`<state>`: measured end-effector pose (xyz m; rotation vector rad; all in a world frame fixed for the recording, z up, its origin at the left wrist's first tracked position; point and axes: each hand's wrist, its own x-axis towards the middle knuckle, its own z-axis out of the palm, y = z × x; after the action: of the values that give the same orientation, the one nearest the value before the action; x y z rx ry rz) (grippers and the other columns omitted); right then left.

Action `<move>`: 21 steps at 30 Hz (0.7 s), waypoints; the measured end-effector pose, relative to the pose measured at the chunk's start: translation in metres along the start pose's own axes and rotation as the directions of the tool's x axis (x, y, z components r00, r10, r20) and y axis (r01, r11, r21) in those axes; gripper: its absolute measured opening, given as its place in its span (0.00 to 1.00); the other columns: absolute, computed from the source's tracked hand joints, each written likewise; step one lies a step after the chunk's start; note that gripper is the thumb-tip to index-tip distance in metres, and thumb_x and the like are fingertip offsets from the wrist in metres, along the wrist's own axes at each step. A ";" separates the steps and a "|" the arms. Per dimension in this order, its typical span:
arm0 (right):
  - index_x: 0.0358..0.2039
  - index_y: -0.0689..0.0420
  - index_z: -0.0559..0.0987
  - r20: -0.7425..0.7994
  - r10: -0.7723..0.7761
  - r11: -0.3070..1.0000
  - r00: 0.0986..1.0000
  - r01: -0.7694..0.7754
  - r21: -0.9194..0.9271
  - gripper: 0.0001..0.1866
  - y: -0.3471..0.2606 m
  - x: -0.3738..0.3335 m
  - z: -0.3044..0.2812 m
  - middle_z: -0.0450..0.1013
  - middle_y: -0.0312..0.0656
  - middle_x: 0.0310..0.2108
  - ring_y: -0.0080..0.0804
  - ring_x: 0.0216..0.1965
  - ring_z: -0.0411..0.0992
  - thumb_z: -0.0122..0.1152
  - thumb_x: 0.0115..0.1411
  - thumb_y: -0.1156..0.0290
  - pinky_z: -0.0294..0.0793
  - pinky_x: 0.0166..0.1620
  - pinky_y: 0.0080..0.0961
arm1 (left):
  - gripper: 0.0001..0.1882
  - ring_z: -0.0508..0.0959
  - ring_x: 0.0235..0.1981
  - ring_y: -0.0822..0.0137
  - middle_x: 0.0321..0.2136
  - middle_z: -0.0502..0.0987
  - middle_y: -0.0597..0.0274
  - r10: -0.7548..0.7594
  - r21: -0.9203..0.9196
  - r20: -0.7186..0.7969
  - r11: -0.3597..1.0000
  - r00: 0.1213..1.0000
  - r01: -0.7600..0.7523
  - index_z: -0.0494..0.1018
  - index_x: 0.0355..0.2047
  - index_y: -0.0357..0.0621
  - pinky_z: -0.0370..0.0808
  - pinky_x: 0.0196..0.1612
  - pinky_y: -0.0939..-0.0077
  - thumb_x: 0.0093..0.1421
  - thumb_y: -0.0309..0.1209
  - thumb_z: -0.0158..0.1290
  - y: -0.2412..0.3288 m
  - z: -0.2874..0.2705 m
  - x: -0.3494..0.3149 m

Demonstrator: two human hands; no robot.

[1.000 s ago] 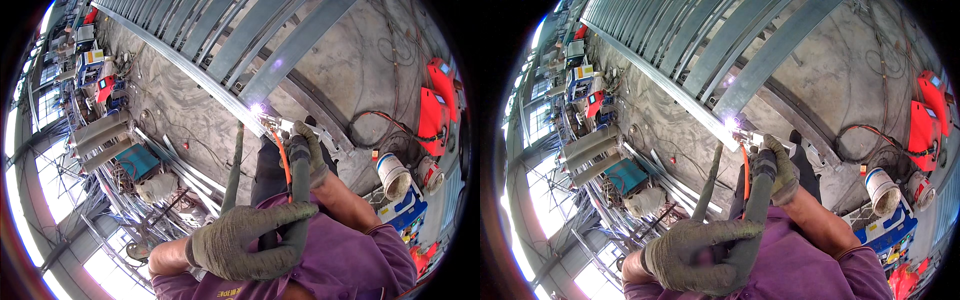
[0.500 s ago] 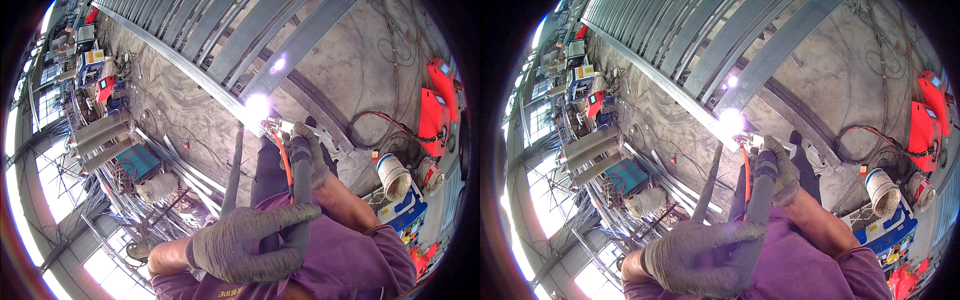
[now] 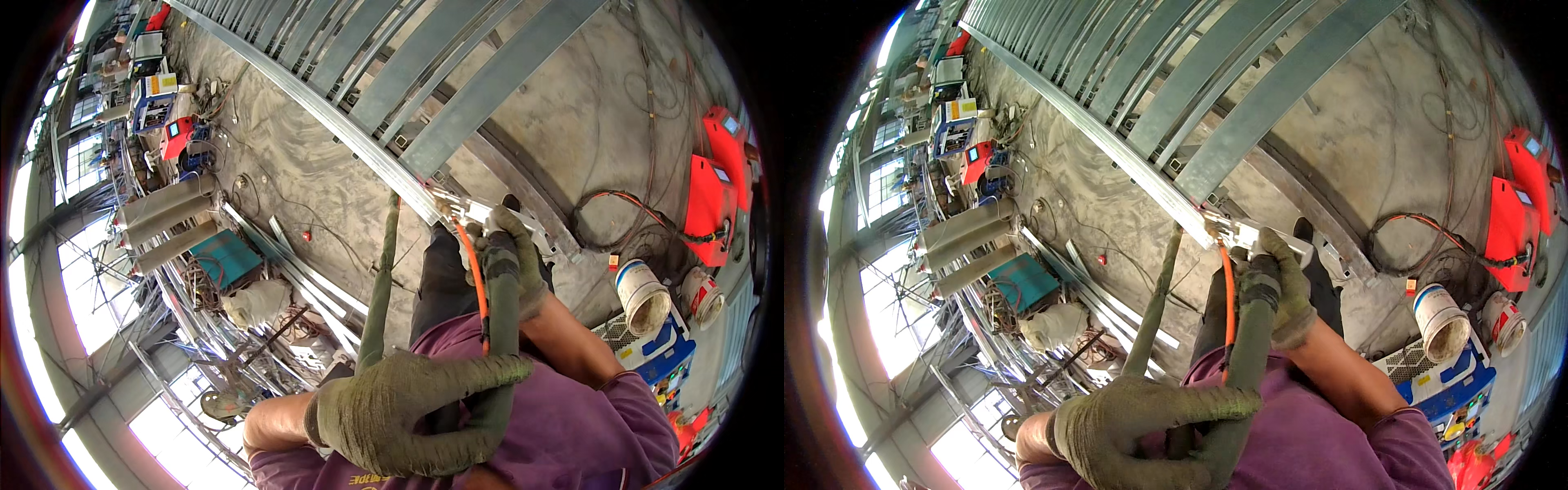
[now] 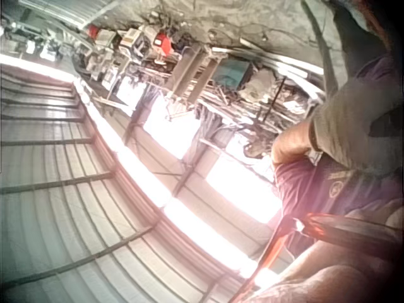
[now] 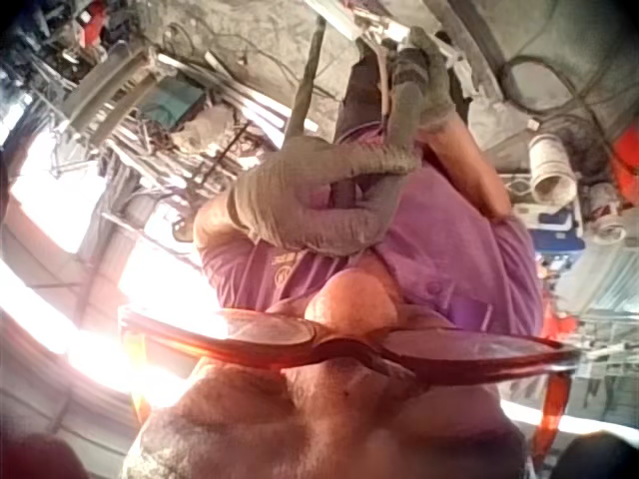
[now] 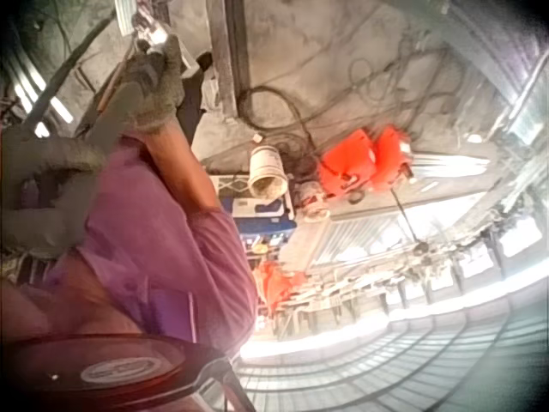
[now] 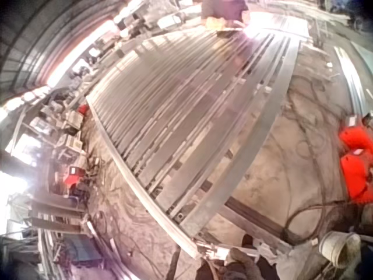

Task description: The person welds metal bars to a metal frame using a handheld welding tool. They repeatedly position the tool at joints, create welds with bright sparks, and move along the frame to join multiple sections.

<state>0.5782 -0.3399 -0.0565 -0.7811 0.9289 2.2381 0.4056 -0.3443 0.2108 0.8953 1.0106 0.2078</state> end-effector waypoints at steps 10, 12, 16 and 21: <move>0.47 0.58 0.81 -0.041 -0.054 0.998 0.998 0.052 -0.031 0.18 -0.007 -0.003 -0.002 0.84 0.47 0.30 0.38 0.25 0.86 0.74 0.74 0.55 0.92 0.27 0.38 | 0.38 0.88 0.28 0.70 0.30 0.88 0.65 0.043 0.021 -0.010 0.999 0.999 -0.043 0.73 0.75 0.44 0.84 0.33 0.70 0.65 0.32 0.72 -0.009 -0.007 0.002; 0.45 0.59 0.81 0.031 -0.028 0.999 0.999 0.028 -0.025 0.19 -0.006 0.003 -0.004 0.84 0.49 0.29 0.39 0.24 0.86 0.73 0.75 0.54 0.92 0.26 0.39 | 0.38 0.88 0.28 0.70 0.30 0.88 0.65 0.052 0.022 -0.023 0.998 0.998 -0.052 0.74 0.75 0.44 0.84 0.33 0.70 0.65 0.32 0.72 -0.010 -0.007 0.001; 0.44 0.58 0.81 -0.041 -0.051 0.999 0.998 0.050 -0.018 0.19 -0.004 0.011 -0.008 0.83 0.47 0.28 0.40 0.24 0.85 0.74 0.75 0.54 0.92 0.26 0.39 | 0.38 0.89 0.27 0.69 0.29 0.87 0.65 0.075 0.029 -0.054 0.997 0.996 -0.073 0.74 0.74 0.44 0.84 0.33 0.69 0.65 0.31 0.73 -0.014 -0.007 0.002; 0.43 0.58 0.80 -0.045 -0.113 0.990 0.993 0.109 -0.087 0.18 -0.003 0.016 -0.010 0.83 0.46 0.28 0.38 0.24 0.85 0.75 0.73 0.56 0.91 0.25 0.39 | 0.38 0.88 0.27 0.69 0.29 0.88 0.64 0.013 0.032 -0.022 0.999 1.000 -0.012 0.74 0.74 0.43 0.84 0.34 0.70 0.65 0.31 0.72 -0.012 -0.012 -0.001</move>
<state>0.5725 -0.3406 -0.0748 -0.9087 0.7981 2.1813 0.3920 -0.3458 0.2003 0.9305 1.0314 0.2131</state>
